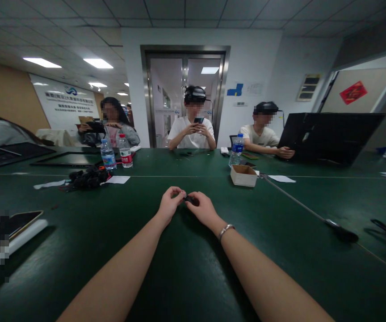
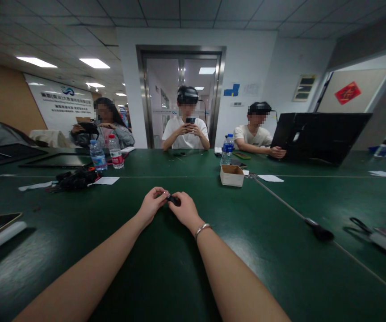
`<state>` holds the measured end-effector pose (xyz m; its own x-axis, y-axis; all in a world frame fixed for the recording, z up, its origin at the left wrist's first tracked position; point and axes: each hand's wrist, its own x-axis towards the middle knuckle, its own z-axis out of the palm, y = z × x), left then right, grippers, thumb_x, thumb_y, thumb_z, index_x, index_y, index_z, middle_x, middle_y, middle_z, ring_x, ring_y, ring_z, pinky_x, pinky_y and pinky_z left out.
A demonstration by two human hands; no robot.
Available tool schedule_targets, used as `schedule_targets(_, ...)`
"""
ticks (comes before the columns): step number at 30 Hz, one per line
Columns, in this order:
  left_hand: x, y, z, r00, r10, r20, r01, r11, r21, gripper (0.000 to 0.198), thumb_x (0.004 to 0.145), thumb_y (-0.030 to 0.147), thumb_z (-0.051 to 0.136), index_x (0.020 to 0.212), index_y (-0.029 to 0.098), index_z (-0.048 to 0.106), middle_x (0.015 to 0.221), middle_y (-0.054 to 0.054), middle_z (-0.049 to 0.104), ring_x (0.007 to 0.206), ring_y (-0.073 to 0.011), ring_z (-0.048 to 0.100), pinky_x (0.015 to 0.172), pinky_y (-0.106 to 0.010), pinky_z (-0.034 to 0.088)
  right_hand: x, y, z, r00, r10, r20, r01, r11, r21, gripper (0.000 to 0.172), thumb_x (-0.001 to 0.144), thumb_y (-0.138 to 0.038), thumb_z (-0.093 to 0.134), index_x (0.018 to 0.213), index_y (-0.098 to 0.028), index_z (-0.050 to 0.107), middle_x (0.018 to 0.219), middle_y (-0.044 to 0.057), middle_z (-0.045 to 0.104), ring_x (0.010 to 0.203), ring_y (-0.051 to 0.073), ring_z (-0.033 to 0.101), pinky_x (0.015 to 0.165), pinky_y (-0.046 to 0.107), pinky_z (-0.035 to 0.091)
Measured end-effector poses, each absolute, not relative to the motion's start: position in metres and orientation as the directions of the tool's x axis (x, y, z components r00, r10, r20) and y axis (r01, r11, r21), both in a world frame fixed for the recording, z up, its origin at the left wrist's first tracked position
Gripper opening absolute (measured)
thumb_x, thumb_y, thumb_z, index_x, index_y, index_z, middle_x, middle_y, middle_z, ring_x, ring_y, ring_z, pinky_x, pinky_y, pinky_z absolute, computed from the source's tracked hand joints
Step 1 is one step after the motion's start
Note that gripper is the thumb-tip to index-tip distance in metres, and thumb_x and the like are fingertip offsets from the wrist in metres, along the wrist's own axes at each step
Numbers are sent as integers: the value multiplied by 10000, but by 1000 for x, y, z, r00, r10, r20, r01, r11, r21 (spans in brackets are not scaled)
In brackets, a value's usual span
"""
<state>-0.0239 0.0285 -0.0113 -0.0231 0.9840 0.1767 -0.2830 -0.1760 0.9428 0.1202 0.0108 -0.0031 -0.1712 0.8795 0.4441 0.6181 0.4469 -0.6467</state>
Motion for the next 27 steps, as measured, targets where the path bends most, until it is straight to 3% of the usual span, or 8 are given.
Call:
schedule_targets(14,-22,24,-7,4,972,233,-161,-229,960,284,626,338,745,780,164,579,850,-33,628,838,-159,600,742,-283,489,120,7,-2,-171,882,440,667,433,-607,154,765,-279,611,875,-182,655,807,19,558,714,129,507,651,255,390)
schedule_targets(21,-23,28,-8,35,985,172,-241,-158,958,277,667,370,709,833,165,626,870,-42,626,836,-150,596,727,-270,484,123,7,0,-102,892,440,690,382,-615,170,768,-275,606,902,-184,659,821,22,564,729,131,512,661,255,392)
schedule_targets(27,-24,27,-8,39,982,187,-127,-181,975,258,685,367,694,838,160,675,869,-58,655,786,-141,595,712,-256,471,125,6,2,-134,883,449,713,401,-576,186,788,-292,593,941,-210,661,841,19,555,733,128,515,651,247,385)
